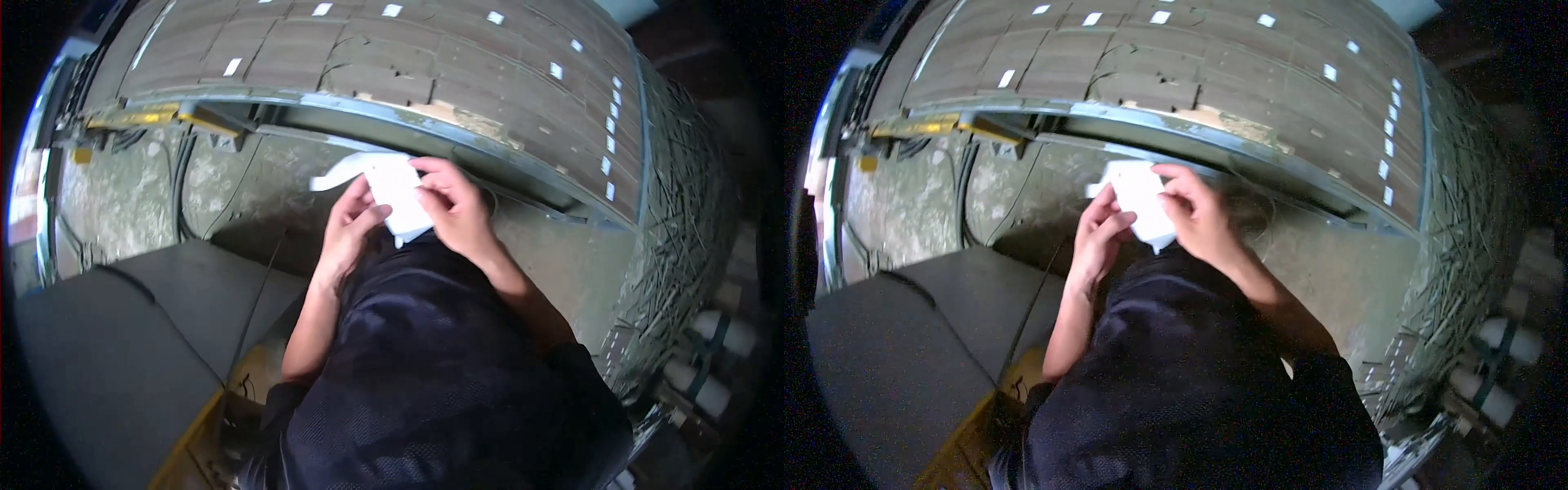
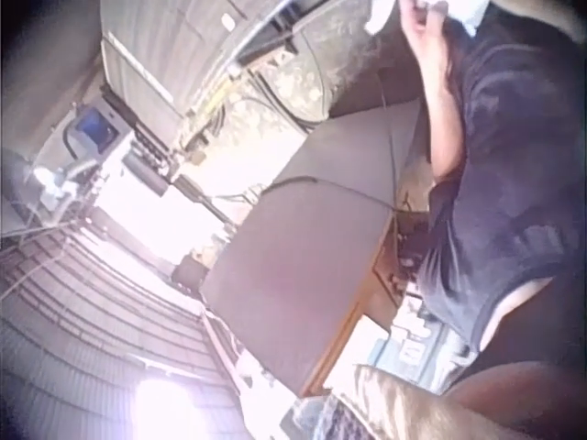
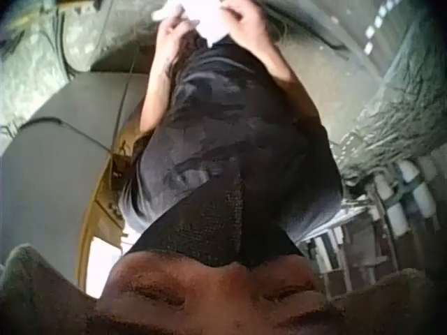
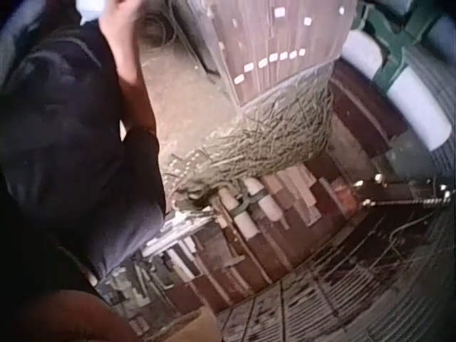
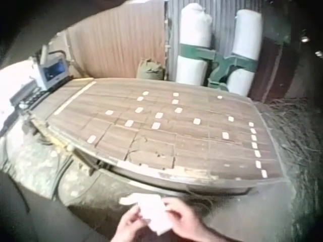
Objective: Manually applying small identification labels to specific sections of wood furniture panels on a factory production line.
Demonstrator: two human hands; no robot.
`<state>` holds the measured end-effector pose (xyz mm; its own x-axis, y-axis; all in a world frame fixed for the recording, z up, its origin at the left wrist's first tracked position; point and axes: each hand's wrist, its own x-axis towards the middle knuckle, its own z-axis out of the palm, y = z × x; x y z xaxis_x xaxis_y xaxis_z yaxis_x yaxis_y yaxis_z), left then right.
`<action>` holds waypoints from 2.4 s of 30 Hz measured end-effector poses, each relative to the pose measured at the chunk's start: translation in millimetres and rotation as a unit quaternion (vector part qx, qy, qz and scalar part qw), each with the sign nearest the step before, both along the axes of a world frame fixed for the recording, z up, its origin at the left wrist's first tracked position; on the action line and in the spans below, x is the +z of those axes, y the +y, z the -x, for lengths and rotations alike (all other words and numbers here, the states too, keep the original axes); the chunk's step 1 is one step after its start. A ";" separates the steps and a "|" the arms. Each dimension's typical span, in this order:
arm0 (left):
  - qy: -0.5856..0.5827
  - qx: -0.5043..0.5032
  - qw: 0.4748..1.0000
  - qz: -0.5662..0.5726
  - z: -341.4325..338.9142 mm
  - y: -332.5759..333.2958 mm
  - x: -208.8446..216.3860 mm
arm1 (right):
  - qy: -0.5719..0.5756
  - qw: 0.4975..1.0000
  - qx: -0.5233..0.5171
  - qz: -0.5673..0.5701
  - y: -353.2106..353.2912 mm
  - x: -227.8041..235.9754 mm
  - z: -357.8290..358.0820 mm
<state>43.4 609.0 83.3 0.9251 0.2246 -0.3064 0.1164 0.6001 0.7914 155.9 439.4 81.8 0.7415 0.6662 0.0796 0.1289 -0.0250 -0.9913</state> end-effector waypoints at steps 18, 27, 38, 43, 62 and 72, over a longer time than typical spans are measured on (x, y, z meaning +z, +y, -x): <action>-0.015 0.169 0.981 0.088 -122.0 -163.1 -7.5 | 0.020 0.983 0.175 0.045 -125.3 8.9 -168.5; -0.006 0.208 0.978 0.035 -171.7 -244.7 -7.4 | 0.035 0.968 0.246 0.041 -181.0 2.6 -248.6; 0.004 0.263 0.964 0.045 -186.6 -268.9 9.5 | 0.025 0.958 0.286 0.023 -190.1 2.4 -265.0; 0.052 0.262 0.963 0.031 -197.3 -268.9 12.0 | 0.039 0.970 0.236 0.042 -194.2 -13.8 -269.4; 0.221 0.287 0.932 -0.004 -264.6 -288.9 -12.0 | -0.090 0.981 0.169 0.005 -233.5 -38.9 -302.5; 0.229 0.356 0.897 -0.130 -255.2 -304.2 -58.6 | 0.092 0.990 0.038 -0.096 -225.8 -141.5 -392.7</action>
<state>298.7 304.9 24.8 0.3095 0.8272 -0.4690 0.1261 0.4531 0.8825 548.6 213.6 -59.7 0.7042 0.7056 0.0788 -0.0596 0.1694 -0.9837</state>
